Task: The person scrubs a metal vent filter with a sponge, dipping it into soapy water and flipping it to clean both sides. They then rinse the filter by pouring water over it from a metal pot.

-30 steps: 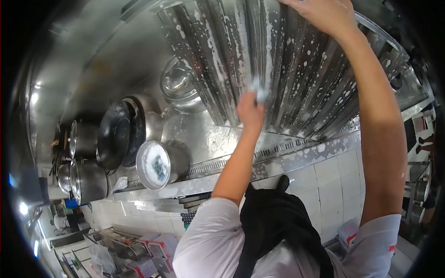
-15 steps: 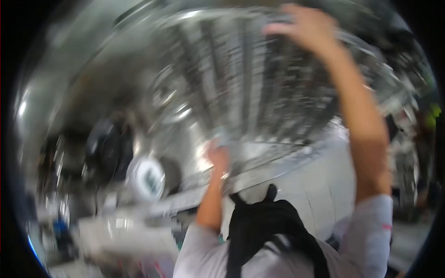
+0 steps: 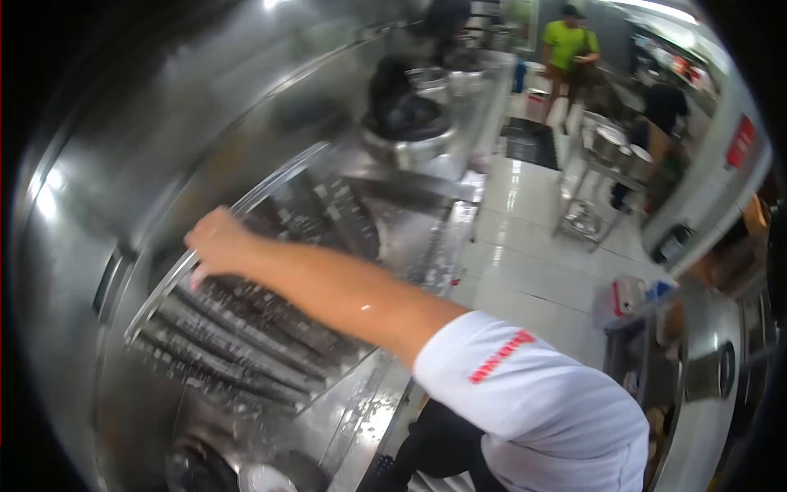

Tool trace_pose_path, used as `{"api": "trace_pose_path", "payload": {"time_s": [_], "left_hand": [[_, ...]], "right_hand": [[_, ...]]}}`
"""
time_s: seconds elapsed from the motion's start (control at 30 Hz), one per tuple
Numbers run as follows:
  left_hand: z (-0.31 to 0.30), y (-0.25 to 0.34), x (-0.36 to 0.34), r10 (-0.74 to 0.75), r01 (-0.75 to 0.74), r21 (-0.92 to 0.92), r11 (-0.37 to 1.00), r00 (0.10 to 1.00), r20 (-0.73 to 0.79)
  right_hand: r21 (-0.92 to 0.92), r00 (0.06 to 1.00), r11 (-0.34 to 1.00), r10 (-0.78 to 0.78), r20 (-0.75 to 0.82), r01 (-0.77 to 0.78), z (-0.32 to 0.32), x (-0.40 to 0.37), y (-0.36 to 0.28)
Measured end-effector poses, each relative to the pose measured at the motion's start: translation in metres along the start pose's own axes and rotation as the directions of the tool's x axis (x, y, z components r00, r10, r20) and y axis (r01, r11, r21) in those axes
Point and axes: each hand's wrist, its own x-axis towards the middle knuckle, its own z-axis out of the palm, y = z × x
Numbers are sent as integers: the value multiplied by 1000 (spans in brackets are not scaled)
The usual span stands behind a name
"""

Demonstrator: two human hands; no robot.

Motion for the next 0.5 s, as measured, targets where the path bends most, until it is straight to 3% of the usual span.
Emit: {"api": "trace_pose_path", "payload": {"time_s": [0.1, 0.13, 0.2, 0.23, 0.27, 0.3, 0.33, 0.4, 0.47, 0.5], "left_hand": [[-31, 41, 5, 52, -123, -238, 964, 957, -286], [-101, 128, -48, -92, -97, -411, 906, 905, -415], [-155, 217, -66, -82, -340, -605, 720, 823, -561], [-177, 264, -76, -25, -437, -693, 573, 836, -548], [-196, 307, -90, 99, -620, -606, 498, 735, -671], [-209, 353, -101, 122, -726, -533, 435, 634, -763], [-227, 393, -108, 194, -783, -354, 511, 506, -840], [-251, 489, -120, 204, -826, -439, 353, 526, -826], [-224, 520, -79, 143, -873, -385, 300, 440, -886], [-225, 528, -87, 98, -815, -406, 414, 483, -870]], "right_hand": [[111, 989, 989, -110, 102, 99, -9, 2, 22], [91, 970, 996, -46, 239, 25, -21, 6, 16], [96, 955, 995, -43, 292, 16, -20, 14, 19], [90, 935, 996, -20, 354, -13, -25, 16, 17], [101, 940, 995, -22, 339, -13, -27, 16, 18], [114, 918, 993, -20, 396, -27, -37, 15, 16], [123, 921, 992, -40, 388, -9, -37, 17, 10], [99, 939, 995, -33, 343, -1, -38, 9, 18], [162, 973, 987, -44, 228, 6, -30, 3, 16], [181, 979, 974, -163, 122, 139, -32, -11, 23]]}}
